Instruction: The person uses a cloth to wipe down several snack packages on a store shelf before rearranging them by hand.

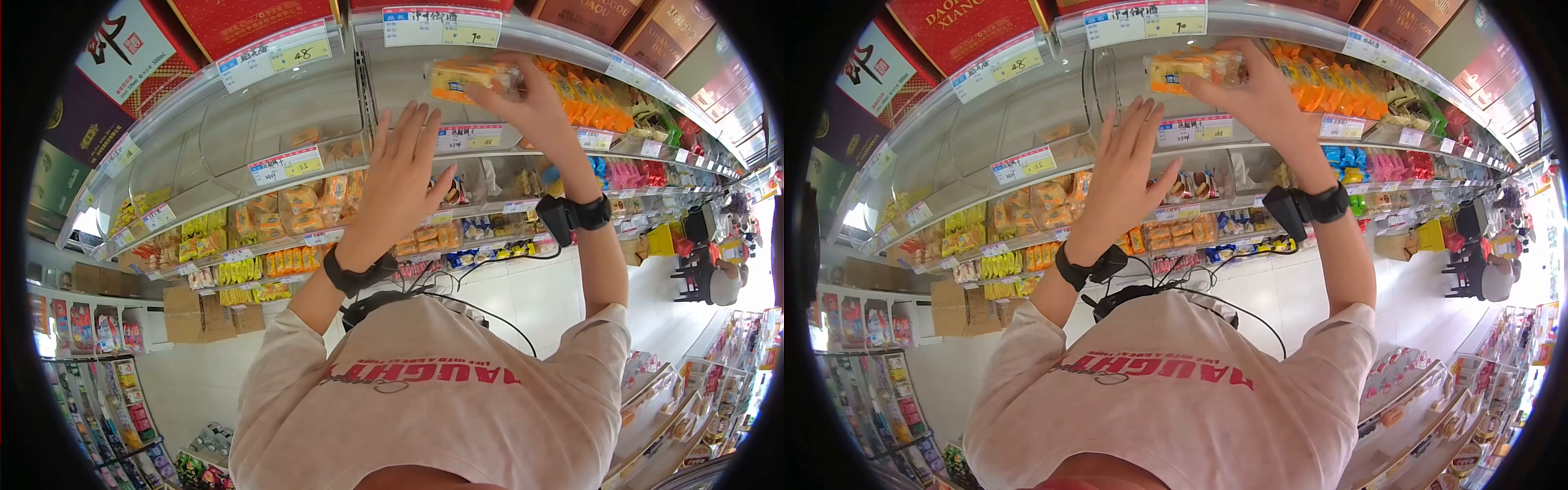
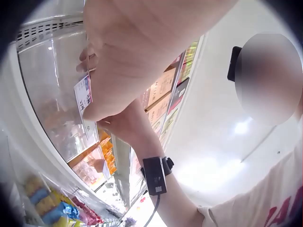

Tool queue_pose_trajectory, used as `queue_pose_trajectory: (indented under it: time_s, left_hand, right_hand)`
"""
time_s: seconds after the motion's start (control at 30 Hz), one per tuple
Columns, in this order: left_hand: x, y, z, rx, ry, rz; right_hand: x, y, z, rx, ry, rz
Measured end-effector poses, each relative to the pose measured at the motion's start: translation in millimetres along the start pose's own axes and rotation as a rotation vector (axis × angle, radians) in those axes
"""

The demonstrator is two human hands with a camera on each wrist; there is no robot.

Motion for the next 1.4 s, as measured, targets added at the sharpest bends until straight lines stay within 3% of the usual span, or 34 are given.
queue_pose_trajectory:
  time_s: [0.1,0.2,0.3,0.4,0.67,1.13,1.4]
  left_hand:
    - [-0.5,9.0,3.4,0.059,0.005,-0.088]
    - [-0.6,9.4,5.9,0.052,0.011,-0.112]
    - [-0.7,11.9,8.1,0.039,0.015,-0.124]
    - [0.2,12.1,8.6,0.036,0.020,-0.123]
    - [3.1,12.6,9.3,0.024,0.011,-0.135]
    - [4.1,15.6,7.0,0.026,0.011,-0.137]
    - [2.7,19.3,4.9,0.053,-0.007,-0.150]
  right_hand:
    - [-15.6,11.4,-18.3,0.005,0.002,0.130]
    - [-13.4,34.3,-43.3,0.135,-0.113,0.011]
    - [-28.3,67.1,-57.4,0.305,0.028,-0.005]
    - [-29.7,85.3,-72.8,0.267,-0.033,0.198]
    - [-1.8,86.9,-99.0,0.242,-0.131,-0.072]
    - [12.8,104.2,-121.1,0.101,-0.191,-0.098]
    - [19.6,112.1,-117.4,0.120,-0.213,-0.093]
Point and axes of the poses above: each hand's wrist, its own z-axis away from the middle knuckle, its own y-axis out of the palm, x = y × z, the point moved 9 cm from there along -z, towards the middle knuckle, and after that the axes turned 3 degrees about -x, right-handed, at the moved point
